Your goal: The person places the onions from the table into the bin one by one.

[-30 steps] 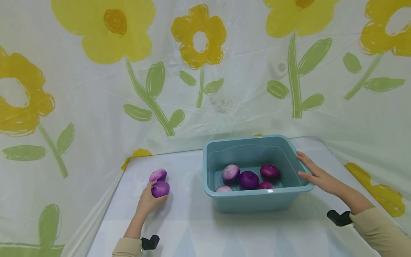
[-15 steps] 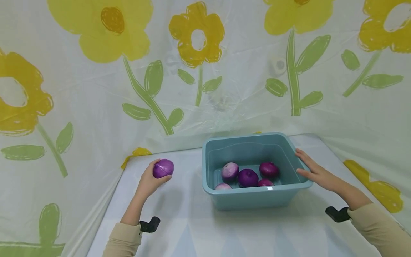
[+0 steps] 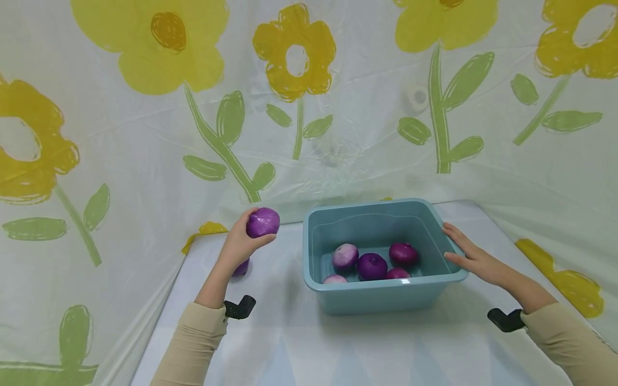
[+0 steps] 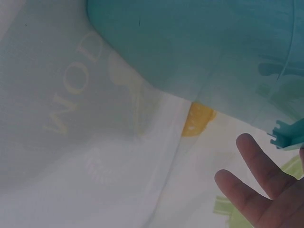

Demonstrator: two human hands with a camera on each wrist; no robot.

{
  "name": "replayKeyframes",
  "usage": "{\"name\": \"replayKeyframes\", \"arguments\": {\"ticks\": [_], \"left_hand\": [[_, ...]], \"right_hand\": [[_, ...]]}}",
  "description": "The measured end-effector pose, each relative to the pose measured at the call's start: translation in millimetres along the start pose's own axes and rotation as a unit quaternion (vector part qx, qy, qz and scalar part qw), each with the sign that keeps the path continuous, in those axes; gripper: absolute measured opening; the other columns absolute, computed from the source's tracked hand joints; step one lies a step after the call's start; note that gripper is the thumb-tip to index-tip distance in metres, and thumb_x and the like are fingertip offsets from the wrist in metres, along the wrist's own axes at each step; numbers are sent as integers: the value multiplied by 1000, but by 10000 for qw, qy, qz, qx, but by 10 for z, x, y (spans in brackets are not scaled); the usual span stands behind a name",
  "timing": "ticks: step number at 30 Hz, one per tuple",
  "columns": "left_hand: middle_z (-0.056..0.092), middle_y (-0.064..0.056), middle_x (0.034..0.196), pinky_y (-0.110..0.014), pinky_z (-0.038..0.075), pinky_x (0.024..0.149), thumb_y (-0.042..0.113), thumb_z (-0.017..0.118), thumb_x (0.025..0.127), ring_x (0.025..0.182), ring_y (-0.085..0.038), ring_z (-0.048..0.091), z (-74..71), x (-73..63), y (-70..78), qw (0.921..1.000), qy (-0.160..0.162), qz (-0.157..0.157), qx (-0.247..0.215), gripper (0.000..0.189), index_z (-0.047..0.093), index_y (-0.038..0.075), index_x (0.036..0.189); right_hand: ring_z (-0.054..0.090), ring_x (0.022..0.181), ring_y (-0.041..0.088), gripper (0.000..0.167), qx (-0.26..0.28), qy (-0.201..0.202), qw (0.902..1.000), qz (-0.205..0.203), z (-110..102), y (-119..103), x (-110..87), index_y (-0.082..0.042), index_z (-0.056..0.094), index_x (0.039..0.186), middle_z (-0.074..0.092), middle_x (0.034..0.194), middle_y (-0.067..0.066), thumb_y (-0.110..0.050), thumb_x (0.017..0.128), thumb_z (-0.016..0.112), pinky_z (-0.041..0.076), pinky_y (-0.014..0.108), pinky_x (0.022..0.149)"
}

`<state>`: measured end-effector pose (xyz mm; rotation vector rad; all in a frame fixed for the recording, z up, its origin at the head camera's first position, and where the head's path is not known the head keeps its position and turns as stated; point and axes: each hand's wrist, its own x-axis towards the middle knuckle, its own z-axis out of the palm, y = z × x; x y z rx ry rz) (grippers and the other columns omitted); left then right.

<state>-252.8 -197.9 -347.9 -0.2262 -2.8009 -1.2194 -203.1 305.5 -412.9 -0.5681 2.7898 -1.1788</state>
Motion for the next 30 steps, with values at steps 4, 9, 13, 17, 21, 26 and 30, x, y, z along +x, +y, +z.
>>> {"name": "replayKeyframes", "arguments": {"ticks": [4, 9, 13, 17, 21, 26, 30], "left_hand": [[37, -17, 140, -54, 41, 94, 31, 71, 78, 122, -39, 42, 24, 73, 198, 9999, -30, 112, -99, 78, 28, 15, 141], [39, -16, 138, -50, 43, 93, 27, 72, 77, 121, -36, 43, 91, 169, 442, 9987, -160, 346, -337, 76, 30, 14, 140], [40, -16, 137, -48, 44, 93, 26, 72, 77, 120, -35, 44, 169, 257, 601, 9978, -312, 406, -413, 76, 31, 13, 139], [41, -16, 137, -46, 45, 92, 26, 72, 77, 119, -34, 46, 254, 330, 744, 9968, -517, 440, -415, 77, 31, 13, 140], [41, -15, 137, -45, 45, 93, 27, 73, 76, 118, -33, 47, 354, 389, 870, 9955, -681, 502, -435, 78, 31, 14, 140], [44, -14, 135, -44, 46, 92, 26, 74, 75, 116, -31, 48, 524, 479, 949, 9939, -838, 581, -411, 76, 34, 15, 138], [46, -13, 133, -43, 46, 91, 26, 75, 74, 116, -30, 49, 669, 533, 970, 9925, -1010, 592, -365, 76, 35, 15, 138]], "right_hand": [[8, 128, 56, 68, 6, -9, 10000, -27, 0, -1, 5, -3, 7, 146, -2, 149, 26, -21, 93, 46, 18, 78, 85], [9, 127, 56, 68, 14, -12, 10000, -71, -4, -8, 1, -3, 6, 146, -2, 149, 26, -21, 93, 45, 19, 78, 84], [10, 127, 57, 68, 10, -15, 10000, -68, -3, -16, -5, -3, 6, 146, -2, 149, 26, -20, 93, 45, 19, 78, 84], [9, 127, 57, 68, 30, -17, 10000, -44, -1, -20, -6, -3, 6, 146, -3, 149, 26, -20, 93, 46, 18, 78, 84], [8, 128, 56, 68, 45, -18, 10000, -66, 2, -7, -2, -4, 6, 146, -3, 149, 26, -20, 93, 46, 18, 78, 84], [8, 128, 56, 68, 42, -11, 9999, -96, 4, 6, 4, -4, 6, 146, -3, 149, 26, -19, 93, 46, 18, 78, 84], [9, 128, 56, 68, 60, -7, 9999, -114, 3, 0, 6, -4, 6, 146, -3, 150, 25, -19, 93, 46, 19, 78, 84]]}}
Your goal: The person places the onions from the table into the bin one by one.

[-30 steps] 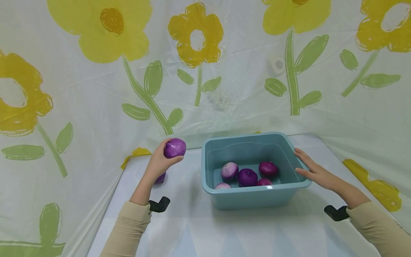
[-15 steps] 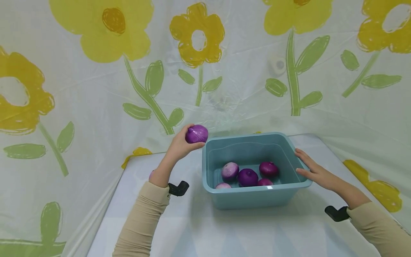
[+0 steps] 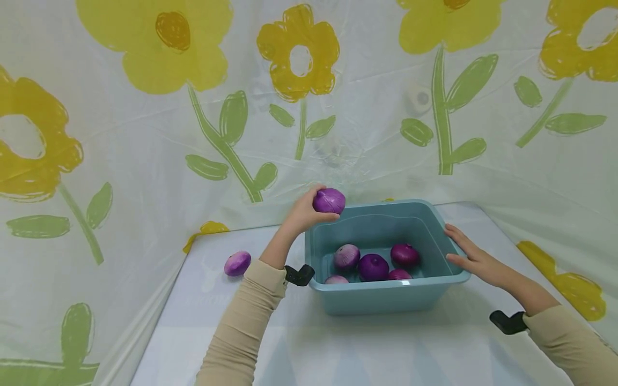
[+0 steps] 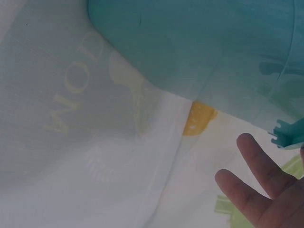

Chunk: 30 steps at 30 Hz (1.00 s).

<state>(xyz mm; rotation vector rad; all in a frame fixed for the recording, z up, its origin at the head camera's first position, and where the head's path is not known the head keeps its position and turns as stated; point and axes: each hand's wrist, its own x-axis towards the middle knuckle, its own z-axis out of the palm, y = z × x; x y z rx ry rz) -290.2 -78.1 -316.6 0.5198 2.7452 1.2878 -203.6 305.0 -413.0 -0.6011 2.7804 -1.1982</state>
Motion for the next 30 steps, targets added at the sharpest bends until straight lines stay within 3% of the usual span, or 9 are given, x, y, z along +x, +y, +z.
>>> {"name": "replayKeyframes", "arguments": {"ticks": [7, 13, 22, 30], "left_hand": [[45, -13, 136, -44, 45, 93, 26, 76, 73, 118, -30, 47, 212, 36, -7, 9993, -335, -18, 149, 79, 35, 13, 139], [28, -8, 148, -48, 34, 102, 29, 74, 76, 134, -28, 29, 249, -7, -15, 9981, -550, -263, 20, 84, 26, 17, 144], [22, -14, 149, -50, 33, 102, 28, 71, 79, 134, -33, 27, -36, -67, -113, 9980, -361, -460, -244, 86, 17, 16, 146], [24, -18, 148, -53, 30, 103, 29, 69, 80, 133, -37, 27, -387, -157, -448, 9979, 184, -610, 97, 86, 17, 11, 146]], "right_hand": [[8, 128, 56, 68, 33, -15, 10000, 3, 4, -2, 0, -4, 6, 146, -3, 149, 26, -18, 93, 46, 18, 78, 84], [7, 128, 56, 68, 26, -1, 10000, 42, 8, 5, 7, -4, 5, 146, -4, 150, 26, -18, 93, 46, 18, 78, 85], [5, 129, 56, 69, 70, -10, 9999, 77, -3, -19, 8, -4, 5, 146, -5, 150, 26, -19, 93, 46, 17, 78, 84], [5, 129, 56, 68, 115, 2, 9999, 19, 6, -3, -7, -4, 6, 146, -4, 150, 25, -18, 93, 46, 16, 78, 84]]}}
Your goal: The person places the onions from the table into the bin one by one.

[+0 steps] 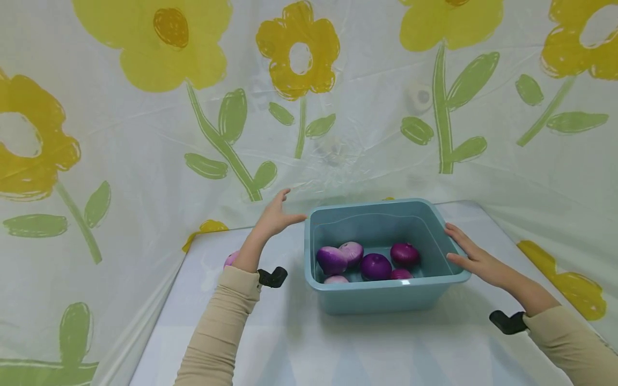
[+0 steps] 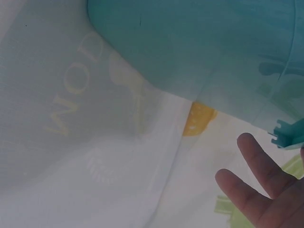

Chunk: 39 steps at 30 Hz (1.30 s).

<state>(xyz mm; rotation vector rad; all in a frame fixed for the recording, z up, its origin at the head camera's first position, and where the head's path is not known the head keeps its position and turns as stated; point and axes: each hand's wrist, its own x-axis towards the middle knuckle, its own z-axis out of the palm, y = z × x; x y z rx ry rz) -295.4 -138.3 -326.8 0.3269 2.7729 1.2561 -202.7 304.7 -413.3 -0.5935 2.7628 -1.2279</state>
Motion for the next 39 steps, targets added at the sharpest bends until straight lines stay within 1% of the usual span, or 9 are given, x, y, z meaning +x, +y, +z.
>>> {"name": "replayKeyframes", "arguments": {"ticks": [3, 8, 16, 21, 24, 28, 34, 36, 39], "left_hand": [[23, -21, 148, -54, 28, 104, 29, 67, 81, 133, -40, 26, -133, -47, -192, 9998, 99, -157, 105, 84, 16, 9, 146], [20, -23, 148, -56, 25, 104, 30, 64, 84, 133, -43, 23, -318, -158, -546, 9980, 184, -583, 149, 84, 12, 8, 146], [16, -28, 147, -57, 20, 106, 30, 62, 86, 132, -45, 19, -477, -307, -1043, 9932, 360, -1104, 75, 85, 8, 4, 146], [16, -30, 146, -58, 21, 105, 31, 60, 86, 132, -46, 18, -496, -384, -1332, 9881, 509, -1451, 87, 84, 8, 2, 145], [15, -30, 146, -59, 22, 104, 32, 59, 87, 133, -46, 17, -497, -433, -1482, 9846, 584, -1645, -43, 84, 7, 3, 146], [12, -29, 147, -59, 21, 104, 34, 60, 87, 133, -46, 15, -470, -489, -1648, 9814, 709, -1762, -262, 85, 7, 5, 146], [10, -29, 148, -55, 18, 107, 35, 60, 86, 135, -44, 11, -364, -548, -1846, 9755, 1083, -1852, -484, 85, 9, 4, 146], [7, -28, 148, -57, 15, 107, 35, 59, 87, 135, -45, 8, -317, -559, -1905, 9728, 1140, -1929, -591, 84, 7, 4, 146], [5, -30, 148, -59, 14, 107, 37, 56, 89, 135, -47, 5, -241, -552, -2003, 9699, 1103, -2046, -722, 83, 4, 4, 146]], "right_hand": [[5, 129, 56, 68, -1, 2, 10000, -5, 4, 6, -5, -4, 6, 146, -4, 150, 25, -18, 93, 46, 16, 78, 84], [6, 128, 56, 68, -20, 2, 10000, 7, 5, 7, -11, -4, 6, 146, -4, 150, 26, -17, 93, 45, 17, 78, 84], [6, 128, 56, 68, -45, -12, 10000, 42, 5, 10, -11, -5, 5, 146, -4, 150, 25, -18, 93, 45, 17, 78, 84], [7, 128, 56, 67, -70, -23, 10000, 45, 12, 23, -9, -5, 6, 146, -4, 150, 25, -18, 93, 45, 18, 78, 83], [7, 128, 56, 67, -79, -26, 9999, 60, 13, 25, -7, -5, 5, 146, -5, 150, 25, -18, 94, 45, 18, 78, 83], [7, 128, 56, 67, -67, -13, 10000, 49, 10, 22, -4, -5, 5, 146, -5, 150, 25, -18, 94, 45, 18, 78, 83], [7, 128, 56, 68, -54, -15, 10000, 25, 4, 22, -4, -5, 5, 146, -5, 150, 25, -18, 94, 45, 18, 78, 83], [6, 128, 56, 68, -46, -18, 10000, 20, 2, 23, -2, -5, 5, 146, -5, 150, 25, -18, 94, 45, 17, 78, 83], [7, 128, 56, 68, -44, -23, 10000, 11, 0, 24, 0, -5, 4, 146, -5, 150, 25, -17, 94, 45, 17, 78, 83]]}}
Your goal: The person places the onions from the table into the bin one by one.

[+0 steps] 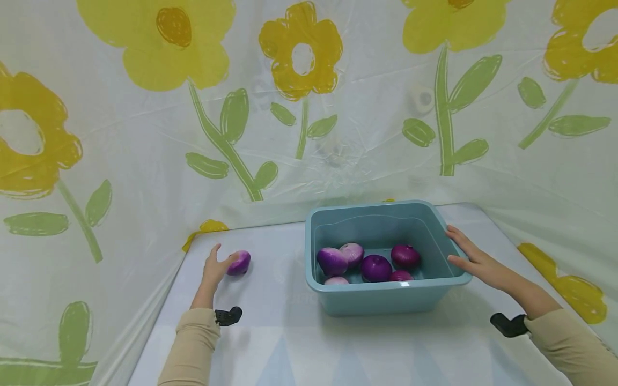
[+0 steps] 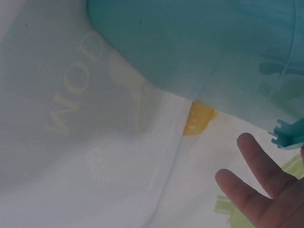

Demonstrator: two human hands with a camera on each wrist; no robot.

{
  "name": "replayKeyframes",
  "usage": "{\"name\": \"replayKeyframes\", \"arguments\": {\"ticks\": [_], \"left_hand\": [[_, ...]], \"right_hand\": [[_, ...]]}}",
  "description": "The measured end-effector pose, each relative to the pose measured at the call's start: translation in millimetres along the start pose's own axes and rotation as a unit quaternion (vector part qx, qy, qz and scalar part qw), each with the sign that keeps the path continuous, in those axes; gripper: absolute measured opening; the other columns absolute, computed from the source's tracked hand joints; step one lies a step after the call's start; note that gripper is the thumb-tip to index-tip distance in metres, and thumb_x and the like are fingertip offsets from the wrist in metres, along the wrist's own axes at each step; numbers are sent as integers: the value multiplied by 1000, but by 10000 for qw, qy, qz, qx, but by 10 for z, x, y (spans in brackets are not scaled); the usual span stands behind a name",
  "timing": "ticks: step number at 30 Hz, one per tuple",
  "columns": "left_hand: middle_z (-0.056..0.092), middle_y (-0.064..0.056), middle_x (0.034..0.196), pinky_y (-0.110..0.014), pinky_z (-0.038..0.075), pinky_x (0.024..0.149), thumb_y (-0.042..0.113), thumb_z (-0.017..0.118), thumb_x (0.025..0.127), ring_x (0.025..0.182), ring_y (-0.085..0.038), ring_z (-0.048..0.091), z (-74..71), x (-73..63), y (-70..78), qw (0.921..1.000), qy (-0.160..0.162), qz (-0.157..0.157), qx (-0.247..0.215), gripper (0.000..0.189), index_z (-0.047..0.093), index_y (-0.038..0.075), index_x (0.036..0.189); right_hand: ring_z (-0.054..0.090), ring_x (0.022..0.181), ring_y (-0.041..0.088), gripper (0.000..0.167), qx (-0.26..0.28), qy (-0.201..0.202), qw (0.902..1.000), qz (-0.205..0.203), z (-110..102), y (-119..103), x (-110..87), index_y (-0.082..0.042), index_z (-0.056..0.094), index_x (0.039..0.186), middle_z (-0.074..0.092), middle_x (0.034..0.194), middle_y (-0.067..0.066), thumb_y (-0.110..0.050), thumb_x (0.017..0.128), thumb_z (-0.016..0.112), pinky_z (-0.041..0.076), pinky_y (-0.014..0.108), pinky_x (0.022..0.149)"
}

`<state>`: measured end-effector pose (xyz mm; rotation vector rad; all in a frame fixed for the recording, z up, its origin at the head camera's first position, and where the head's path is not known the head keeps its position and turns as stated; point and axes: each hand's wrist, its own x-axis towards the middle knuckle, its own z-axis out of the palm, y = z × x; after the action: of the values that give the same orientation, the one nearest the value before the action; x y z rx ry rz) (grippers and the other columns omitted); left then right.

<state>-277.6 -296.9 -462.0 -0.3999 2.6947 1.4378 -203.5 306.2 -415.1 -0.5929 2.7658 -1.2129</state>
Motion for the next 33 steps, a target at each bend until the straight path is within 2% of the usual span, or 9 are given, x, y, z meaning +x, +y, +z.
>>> {"name": "replayKeyframes", "arguments": {"ticks": [7, 14, 18, 27, 33], "left_hand": [[9, -34, 145, -57, 16, 107, 42, 58, 86, 133, -48, 10, 177, 70, -169, 9999, 68, -140, 59, 90, 6, -1, 144], [18, -33, 142, -57, 21, 106, 35, 62, 84, 130, -47, 20, 325, 71, -260, 9994, 228, 187, 165, 82, 16, -1, 142], [23, -33, 139, -58, 22, 105, 26, 64, 83, 128, -46, 25, 365, 62, -314, 9981, 410, 356, 275, 76, 21, 0, 140], [31, -31, 135, -56, 22, 105, 14, 66, 81, 126, -45, 29, 398, 46, -427, 9950, 599, 651, 455, 70, 26, 2, 138], [36, -27, 136, -55, 24, 105, 14, 68, 80, 126, -43, 32, 425, 35, -455, 9914, 841, 805, 597, 69, 30, 1, 136]], "right_hand": [[4, 129, 55, 68, 45, -6, 10000, 0, 0, 0, -4, -6, 4, 147, -5, 150, 24, -17, 94, 45, 16, 78, 84], [4, 130, 55, 68, 53, 16, 10000, 38, -2, -2, -15, -6, 4, 147, -6, 150, 24, -17, 94, 45, 15, 78, 85], [3, 130, 54, 68, 90, 9, 10000, 1, -1, -13, -20, -6, 4, 147, -6, 150, 23, -17, 94, 46, 14, 78, 85], [4, 130, 54, 67, 83, -16, 10000, -38, -5, -7, 8, -6, 5, 147, -5, 150, 23, -17, 94, 45, 14, 78, 85], [4, 129, 55, 67, 95, -27, 9999, -33, -8, -6, 4, -5, 5, 146, -5, 150, 24, -16, 94, 45, 15, 78, 85]]}}
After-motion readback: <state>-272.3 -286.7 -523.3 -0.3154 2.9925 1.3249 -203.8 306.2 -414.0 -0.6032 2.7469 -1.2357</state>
